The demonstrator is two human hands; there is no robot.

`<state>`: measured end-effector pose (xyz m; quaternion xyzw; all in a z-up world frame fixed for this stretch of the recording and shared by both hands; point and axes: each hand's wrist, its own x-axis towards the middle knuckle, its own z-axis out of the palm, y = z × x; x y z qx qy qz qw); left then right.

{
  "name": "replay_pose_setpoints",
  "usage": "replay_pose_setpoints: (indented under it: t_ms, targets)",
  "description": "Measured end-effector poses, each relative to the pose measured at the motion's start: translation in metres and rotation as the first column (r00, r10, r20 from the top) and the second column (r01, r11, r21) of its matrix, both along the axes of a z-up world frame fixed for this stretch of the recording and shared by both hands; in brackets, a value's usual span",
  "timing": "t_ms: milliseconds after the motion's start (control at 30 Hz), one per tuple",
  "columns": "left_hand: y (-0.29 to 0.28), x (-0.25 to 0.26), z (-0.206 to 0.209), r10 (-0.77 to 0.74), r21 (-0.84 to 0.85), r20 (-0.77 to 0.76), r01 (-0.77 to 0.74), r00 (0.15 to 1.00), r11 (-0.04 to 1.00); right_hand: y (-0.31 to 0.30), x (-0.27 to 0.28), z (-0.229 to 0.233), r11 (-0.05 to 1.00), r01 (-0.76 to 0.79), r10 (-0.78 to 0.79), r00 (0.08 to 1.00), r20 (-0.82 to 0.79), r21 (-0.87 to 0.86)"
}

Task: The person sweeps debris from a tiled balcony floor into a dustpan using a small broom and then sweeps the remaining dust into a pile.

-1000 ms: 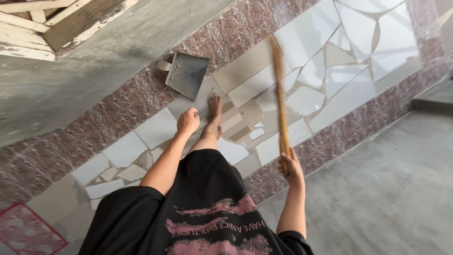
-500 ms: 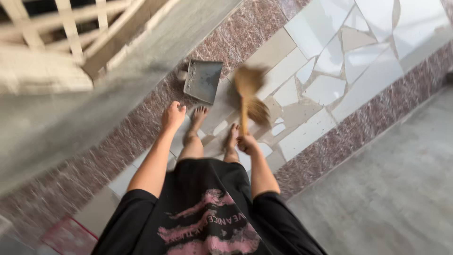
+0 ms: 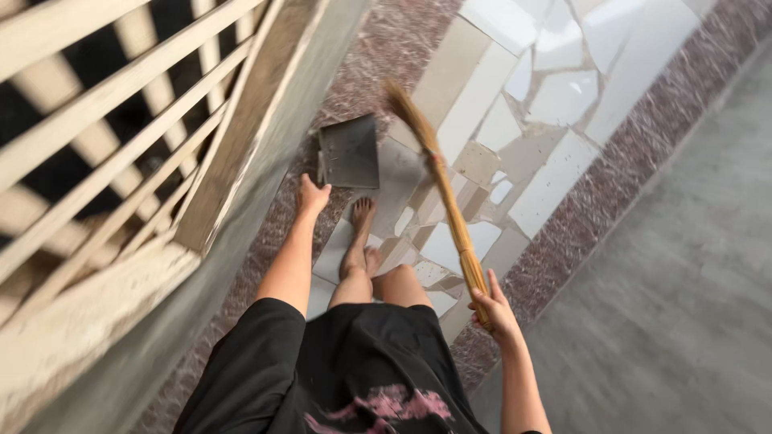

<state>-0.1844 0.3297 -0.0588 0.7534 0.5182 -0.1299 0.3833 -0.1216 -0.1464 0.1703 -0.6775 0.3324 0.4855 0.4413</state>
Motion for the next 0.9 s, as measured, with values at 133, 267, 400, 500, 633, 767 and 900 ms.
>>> replay_pose_setpoints:
  t_ms: [133,267,400,500,633,767,900]
  targets:
    - [0.018,0.010,-0.018,-0.027,-0.048,-0.053,0.025,0.998,0.999,0.015,0.000,-0.052,0.999,0.032,-0.030,0.997,0.069,-0.027]
    - [0.026,0.018,-0.031,-0.123,-0.107,-0.075,0.115,0.990,0.988,0.063,-0.008,-0.140,0.993,0.113,-0.115,0.988,-0.103,-0.030]
    - [0.024,0.023,-0.040,-0.178,-0.054,-0.131,0.173,0.975,0.984,0.100,-0.028,-0.153,0.989,0.095,-0.074,0.981,-0.180,0.113]
    - [0.019,0.029,-0.037,-0.203,0.009,-0.146,0.206,0.968,0.978,0.096,-0.030,-0.123,0.970,0.093,-0.035,0.968,-0.250,0.226]
    - [0.011,0.048,-0.021,-0.122,0.010,-0.112,0.124,0.986,0.992,0.069,-0.027,-0.064,0.924,0.171,-0.086,0.965,-0.250,0.341]
    - [0.020,0.071,0.004,-0.248,0.055,-0.083,0.253,0.965,0.966,0.027,-0.032,-0.006,0.918,0.229,-0.176,0.967,-0.185,0.324]
    - [0.017,0.091,0.034,-0.256,0.103,-0.031,0.258,0.966,0.961,-0.015,-0.033,0.024,0.950,0.246,-0.240,0.969,-0.056,0.194]
